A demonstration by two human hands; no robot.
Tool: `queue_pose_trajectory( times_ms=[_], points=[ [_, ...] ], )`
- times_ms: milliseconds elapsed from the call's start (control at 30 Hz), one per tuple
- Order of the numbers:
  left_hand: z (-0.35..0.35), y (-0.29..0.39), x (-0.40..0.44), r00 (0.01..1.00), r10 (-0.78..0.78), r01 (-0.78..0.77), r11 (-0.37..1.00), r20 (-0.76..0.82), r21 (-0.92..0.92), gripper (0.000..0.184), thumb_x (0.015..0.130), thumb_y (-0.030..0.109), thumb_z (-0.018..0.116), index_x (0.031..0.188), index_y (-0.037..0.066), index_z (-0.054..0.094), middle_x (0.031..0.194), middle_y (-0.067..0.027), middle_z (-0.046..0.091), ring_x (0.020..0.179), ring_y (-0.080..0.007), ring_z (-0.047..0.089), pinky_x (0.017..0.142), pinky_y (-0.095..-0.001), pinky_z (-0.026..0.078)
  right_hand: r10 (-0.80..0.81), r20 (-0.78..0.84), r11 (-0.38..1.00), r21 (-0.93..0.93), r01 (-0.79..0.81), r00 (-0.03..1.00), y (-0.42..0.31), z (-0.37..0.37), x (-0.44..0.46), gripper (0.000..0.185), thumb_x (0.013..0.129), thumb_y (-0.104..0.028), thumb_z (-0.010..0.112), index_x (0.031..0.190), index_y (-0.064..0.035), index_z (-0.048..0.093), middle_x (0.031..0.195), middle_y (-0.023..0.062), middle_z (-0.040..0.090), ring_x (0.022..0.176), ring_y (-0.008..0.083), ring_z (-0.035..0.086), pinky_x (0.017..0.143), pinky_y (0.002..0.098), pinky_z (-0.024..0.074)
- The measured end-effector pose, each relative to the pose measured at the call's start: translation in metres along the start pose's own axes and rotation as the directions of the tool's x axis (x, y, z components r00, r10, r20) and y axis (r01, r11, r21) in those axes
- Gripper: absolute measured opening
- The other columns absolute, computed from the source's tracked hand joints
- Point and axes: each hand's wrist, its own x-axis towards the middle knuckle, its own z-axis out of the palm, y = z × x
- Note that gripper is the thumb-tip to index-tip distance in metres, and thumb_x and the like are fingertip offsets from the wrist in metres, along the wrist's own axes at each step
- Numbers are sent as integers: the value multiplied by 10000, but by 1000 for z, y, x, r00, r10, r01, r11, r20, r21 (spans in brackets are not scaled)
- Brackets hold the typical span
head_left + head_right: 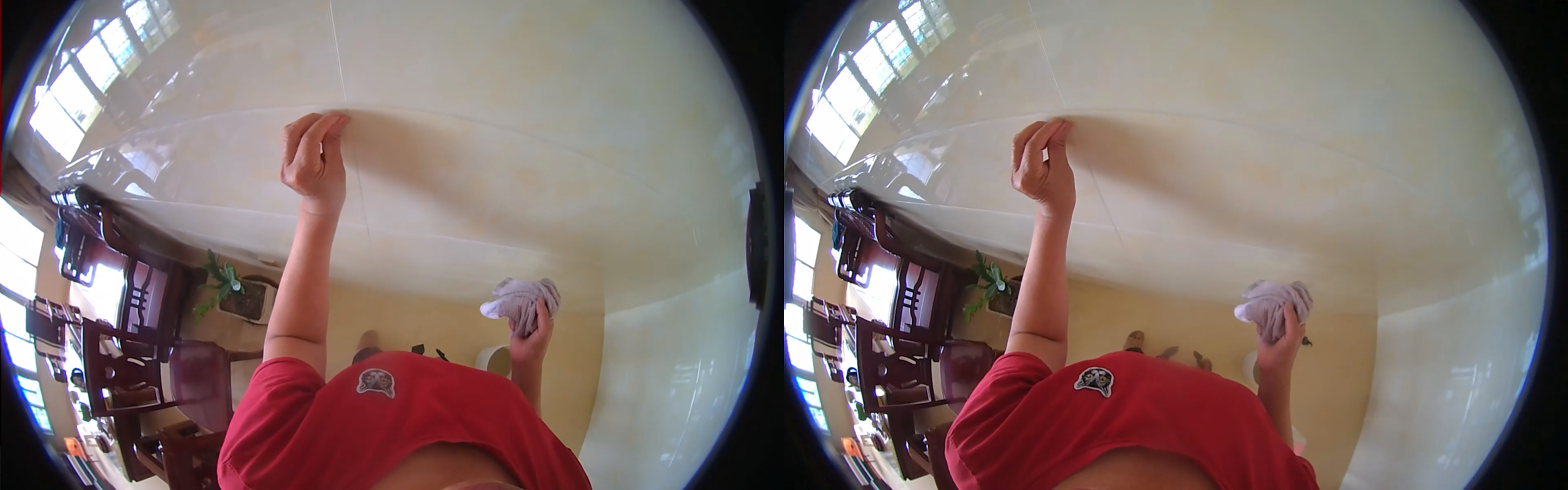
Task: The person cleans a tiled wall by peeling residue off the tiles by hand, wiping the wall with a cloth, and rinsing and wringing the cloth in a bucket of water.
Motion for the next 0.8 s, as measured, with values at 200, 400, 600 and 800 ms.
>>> queue_pose_trajectory(
  times_ms=[200, 400, 600, 800],
  points=[
    [0, 4, -1, 994, -89, 91, 995, -56, 31, 202, 685, -27, 734, 855, 75, 693, 825, -35, 623, 693, -127, 579, 554, -239, 480, -22, -74, 1000, 13, 23, 997, -1, 12, -3, 216, 877, -239, 523, 1044, -102, 525, 860, 13, 595, 697, 130, 562, 470, 271, 385],
    [3, -7, -4, 998, 19, -20, 1000, -53, -17, 195, 681, -25, 737, 861, 33, 689, 783, -38, 599, 652, -136, 548, 505, -243, 435, 8, -142, 1000, 23, -5, 990, 0, 7, -2, 255, 868, -236, 523, 1075, -87, 510, 920, 34, 575, 776, 139, 564, 533, 277, 423],
    [2, -3, -2, 999, 26, -26, 1000, -42, -13, 167, 682, -27, 737, 826, 37, 681, 789, -36, 601, 664, -139, 551, 505, -242, 440, -5, -93, 1000, 22, 7, 996, 1, 4, 0, 225, 864, -239, 541, 1052, -116, 526, 869, 7, 603, 718, 132, 573, 467, 277, 388],
    [6, -1, -4, 994, -29, 35, 998, -109, 49, 178, 681, -18, 742, 837, 47, 685, 787, -34, 605, 665, -136, 555, 495, -238, 434, -11, -104, 999, 30, 14, 995, 0, 8, -1, 226, 863, -241, 542, 1054, -121, 530, 867, 6, 603, 722, 132, 574, 467, 276, 389]
  ],
)
